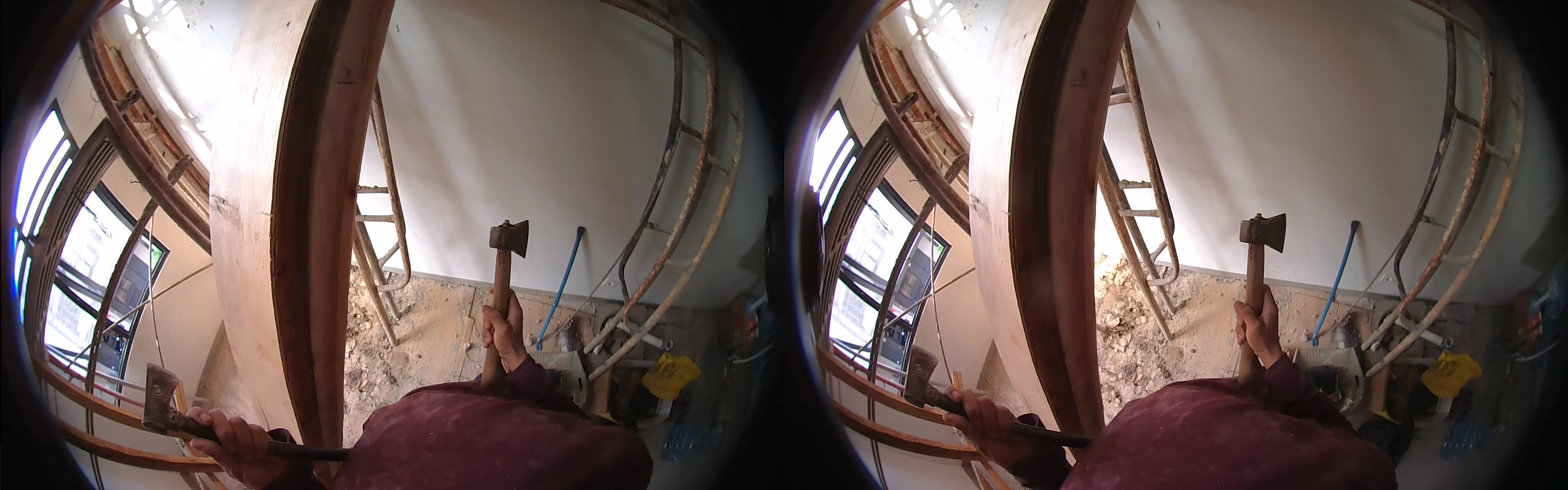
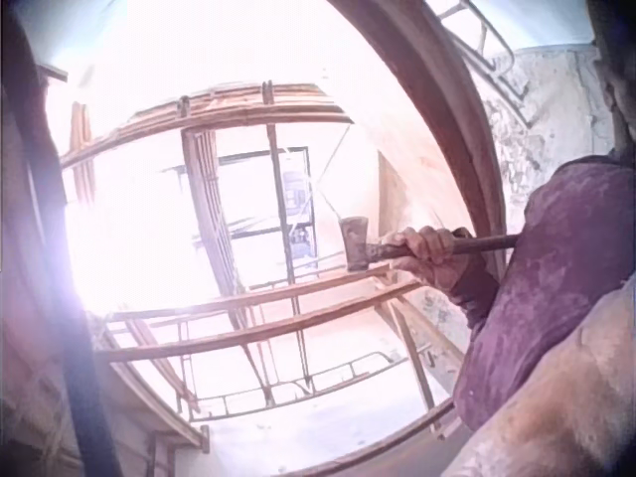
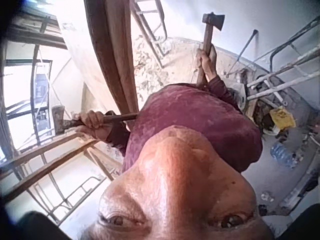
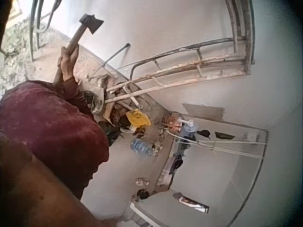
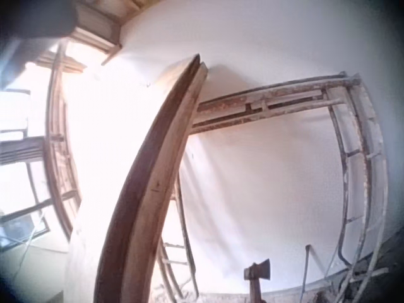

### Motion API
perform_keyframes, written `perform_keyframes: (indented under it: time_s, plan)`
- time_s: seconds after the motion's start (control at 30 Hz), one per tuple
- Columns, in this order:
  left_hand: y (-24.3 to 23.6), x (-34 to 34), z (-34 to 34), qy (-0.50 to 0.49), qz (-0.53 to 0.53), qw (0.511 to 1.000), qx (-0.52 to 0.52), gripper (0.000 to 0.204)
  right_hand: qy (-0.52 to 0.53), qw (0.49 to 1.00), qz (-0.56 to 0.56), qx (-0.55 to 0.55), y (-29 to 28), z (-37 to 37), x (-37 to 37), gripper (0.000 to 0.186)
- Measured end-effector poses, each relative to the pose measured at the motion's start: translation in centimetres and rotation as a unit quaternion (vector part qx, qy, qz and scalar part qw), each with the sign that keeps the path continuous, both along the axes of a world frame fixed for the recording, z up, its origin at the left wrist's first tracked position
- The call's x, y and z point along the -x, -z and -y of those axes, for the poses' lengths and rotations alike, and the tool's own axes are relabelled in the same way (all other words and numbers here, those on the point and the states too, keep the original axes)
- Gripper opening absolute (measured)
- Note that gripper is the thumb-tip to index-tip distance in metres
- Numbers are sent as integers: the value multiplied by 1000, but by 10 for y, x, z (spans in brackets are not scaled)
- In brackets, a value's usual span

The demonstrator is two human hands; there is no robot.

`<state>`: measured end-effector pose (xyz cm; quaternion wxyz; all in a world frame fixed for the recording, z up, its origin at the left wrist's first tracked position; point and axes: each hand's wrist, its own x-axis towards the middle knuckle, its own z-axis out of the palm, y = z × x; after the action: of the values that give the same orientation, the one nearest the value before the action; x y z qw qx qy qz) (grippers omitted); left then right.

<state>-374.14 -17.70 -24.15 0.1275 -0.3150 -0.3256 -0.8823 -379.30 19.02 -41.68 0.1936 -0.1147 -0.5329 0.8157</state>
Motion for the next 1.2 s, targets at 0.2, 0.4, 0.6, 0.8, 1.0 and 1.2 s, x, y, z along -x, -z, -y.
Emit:
perform_keyframes:
  time_s: [0.2, 0.4, 0.6, 0.8, 1.0, 1.2]
  plan:
    - [-10, 3, -91, -72, -7, 995, -65, 36, -91, 985, -110, -98, -26, -55, 61, 33]
    - [13, 15, -210, -166, 7, 977, 135, 45, -175, 963, -182, -92, -42, -108, 118, 48]
    - [-23, 39, -274, -195, 99, 953, 211, 41, -264, 942, -207, -11, -54, -122, 151, 57]
    - [-53, 100, -334, 76, 77, 982, 157, 29, -230, 945, -232, 3, -47, -170, 153, 29]
    - [-31, 104, -378, 50, 103, 969, 218, 51, -147, 973, -171, 51, -18, -201, 129, 33]
    - [-41, 109, -391, 36, 88, 935, 343, 55, -108, 980, -168, -4, -38, -229, 135, 23]
